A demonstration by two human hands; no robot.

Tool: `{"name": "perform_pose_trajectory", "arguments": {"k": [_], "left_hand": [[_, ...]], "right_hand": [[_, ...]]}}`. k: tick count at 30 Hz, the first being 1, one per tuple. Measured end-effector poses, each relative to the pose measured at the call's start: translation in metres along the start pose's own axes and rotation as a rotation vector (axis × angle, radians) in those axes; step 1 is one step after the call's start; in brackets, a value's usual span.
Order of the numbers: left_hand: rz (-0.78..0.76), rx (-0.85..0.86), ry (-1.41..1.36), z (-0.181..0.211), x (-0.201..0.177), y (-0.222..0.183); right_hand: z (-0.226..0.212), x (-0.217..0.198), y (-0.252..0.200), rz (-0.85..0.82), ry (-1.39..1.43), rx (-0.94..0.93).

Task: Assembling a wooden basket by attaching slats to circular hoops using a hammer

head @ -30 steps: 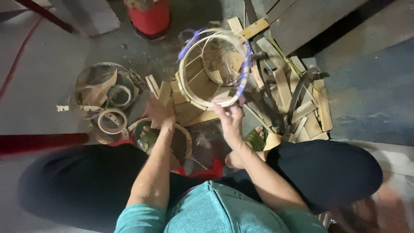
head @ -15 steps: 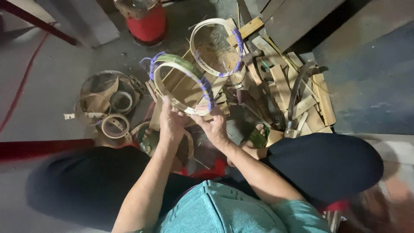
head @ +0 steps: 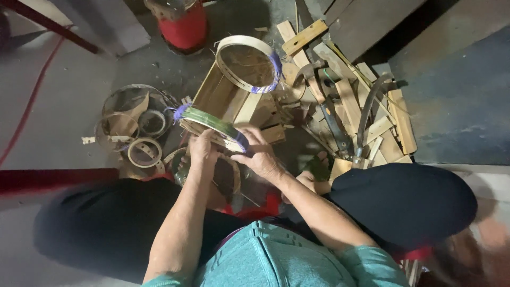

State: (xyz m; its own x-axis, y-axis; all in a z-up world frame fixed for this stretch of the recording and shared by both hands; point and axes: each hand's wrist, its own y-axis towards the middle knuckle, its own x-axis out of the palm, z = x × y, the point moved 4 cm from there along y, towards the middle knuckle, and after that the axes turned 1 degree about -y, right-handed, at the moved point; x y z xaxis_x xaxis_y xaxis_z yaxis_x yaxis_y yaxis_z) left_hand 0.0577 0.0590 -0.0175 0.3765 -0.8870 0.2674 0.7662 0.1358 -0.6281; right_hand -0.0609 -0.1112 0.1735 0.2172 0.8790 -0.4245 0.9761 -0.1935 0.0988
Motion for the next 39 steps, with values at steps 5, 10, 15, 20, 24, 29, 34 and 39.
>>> {"name": "perform_pose_trajectory", "arguments": {"k": [5,10,15,20,24,29,34,39], "left_hand": [[0.065,0.017,0.030,-0.003,-0.012,0.002],[0.177,-0.084,0.136,0.034,0.008,-0.046],[0.053,0.222,0.121,0.051,0.018,-0.055],[0.107,0.175,0.610,0.010,-0.042,0.011],[0.101,0.090,0.768,-0.001,-0.063,0.041],[0.127,-0.023,0.644,-0.007,-0.073,0.079],[0.142,-0.133,0.529,-0.006,-0.086,0.120],[0.161,-0.284,0.376,-0.007,-0.096,0.167]], "right_hand": [[0.080,0.001,0.006,0.159,0.116,0.101],[0.107,-0.040,0.033,0.435,0.834,0.860],[0.097,-0.071,0.070,0.318,0.340,0.488],[0.174,-0.048,0.084,0.261,0.267,0.586],[0.152,-0.043,0.091,0.307,0.327,0.549],[0.178,-0.030,0.101,0.236,0.079,0.521],[0.154,-0.033,0.094,0.173,-0.048,0.458],[0.164,0.012,0.099,-0.405,-0.711,0.169]]}}
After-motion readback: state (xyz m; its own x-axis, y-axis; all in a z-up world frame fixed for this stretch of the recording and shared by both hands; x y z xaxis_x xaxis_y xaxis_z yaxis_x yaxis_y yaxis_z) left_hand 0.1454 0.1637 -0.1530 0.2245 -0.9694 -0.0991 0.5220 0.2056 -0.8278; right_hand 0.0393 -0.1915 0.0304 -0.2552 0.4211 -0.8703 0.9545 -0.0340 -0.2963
